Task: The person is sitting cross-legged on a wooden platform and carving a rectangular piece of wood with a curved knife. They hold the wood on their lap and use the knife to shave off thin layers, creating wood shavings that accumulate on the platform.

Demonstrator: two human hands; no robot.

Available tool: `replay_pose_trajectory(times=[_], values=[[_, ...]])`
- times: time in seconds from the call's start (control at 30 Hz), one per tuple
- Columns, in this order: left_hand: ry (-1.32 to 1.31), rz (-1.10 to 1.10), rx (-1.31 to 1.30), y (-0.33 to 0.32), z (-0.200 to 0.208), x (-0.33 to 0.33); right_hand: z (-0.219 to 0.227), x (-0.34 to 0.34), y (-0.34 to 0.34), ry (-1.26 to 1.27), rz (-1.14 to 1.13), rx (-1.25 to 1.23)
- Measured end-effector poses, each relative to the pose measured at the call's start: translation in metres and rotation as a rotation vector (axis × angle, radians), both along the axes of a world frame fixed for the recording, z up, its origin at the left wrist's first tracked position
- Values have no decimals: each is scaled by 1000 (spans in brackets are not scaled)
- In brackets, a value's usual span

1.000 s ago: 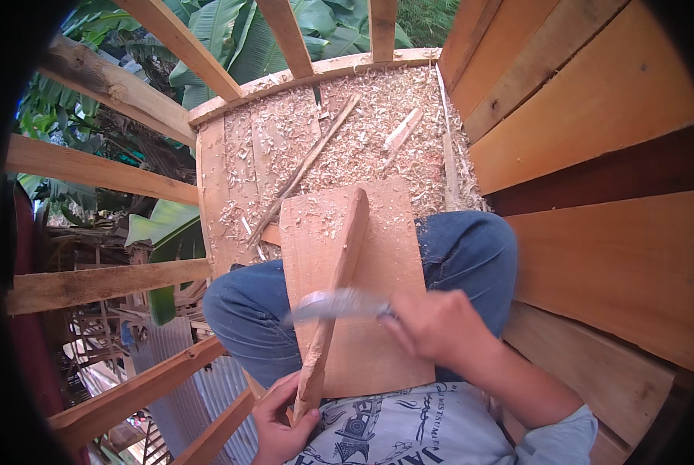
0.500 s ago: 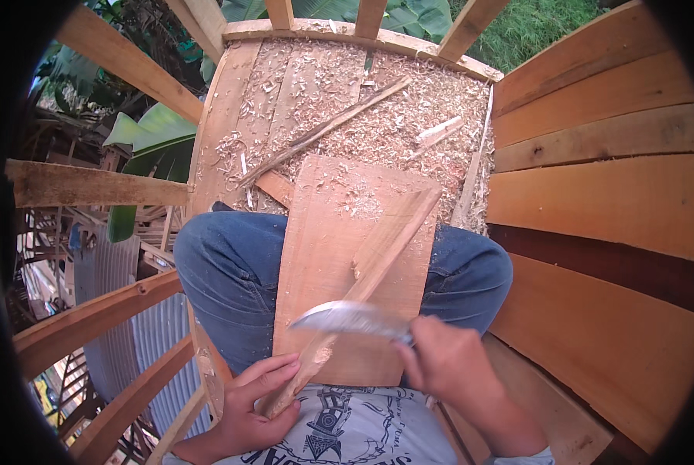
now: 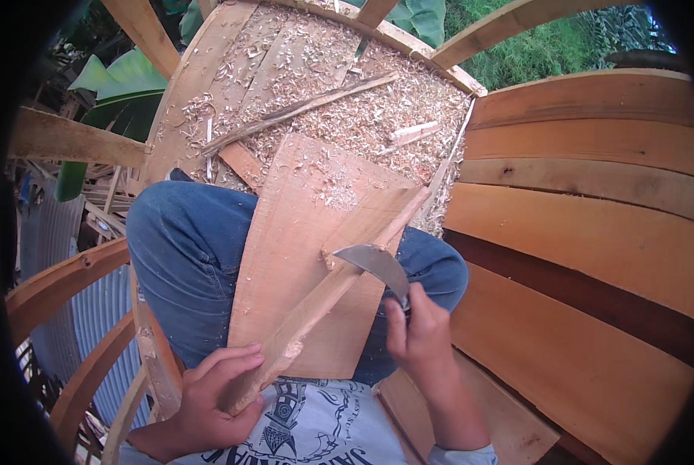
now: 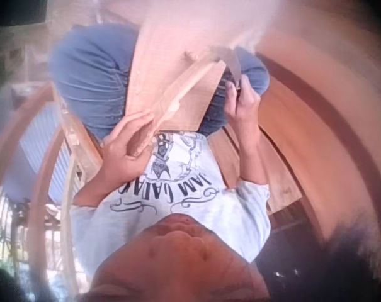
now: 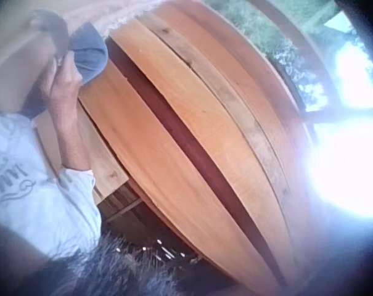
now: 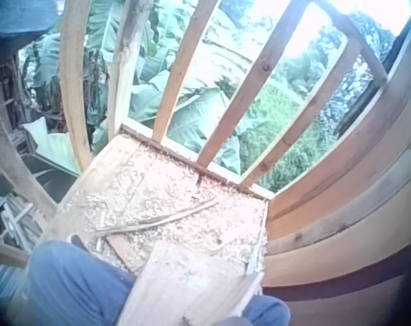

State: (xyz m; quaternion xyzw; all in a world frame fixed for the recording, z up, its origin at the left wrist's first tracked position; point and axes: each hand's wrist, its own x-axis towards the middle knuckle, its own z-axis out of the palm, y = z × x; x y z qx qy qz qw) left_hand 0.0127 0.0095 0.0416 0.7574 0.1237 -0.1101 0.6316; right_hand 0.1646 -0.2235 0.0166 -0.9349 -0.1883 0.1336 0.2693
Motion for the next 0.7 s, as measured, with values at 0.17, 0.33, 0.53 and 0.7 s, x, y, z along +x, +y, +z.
replay_pose_trajectory(times=[0.17,0.33,0.53,0.7], values=[[-30,-27,9,1,0,-1,10,-17,3,-69,454,-32],[-81,-9,24,3,-6,2,-6,1,-4,-127,126,-39],[-79,0,10,3,-4,2,-12,18,-5,-160,36,-61],[-90,-21,18,7,-7,3,6,-16,5,-115,391,-88]])
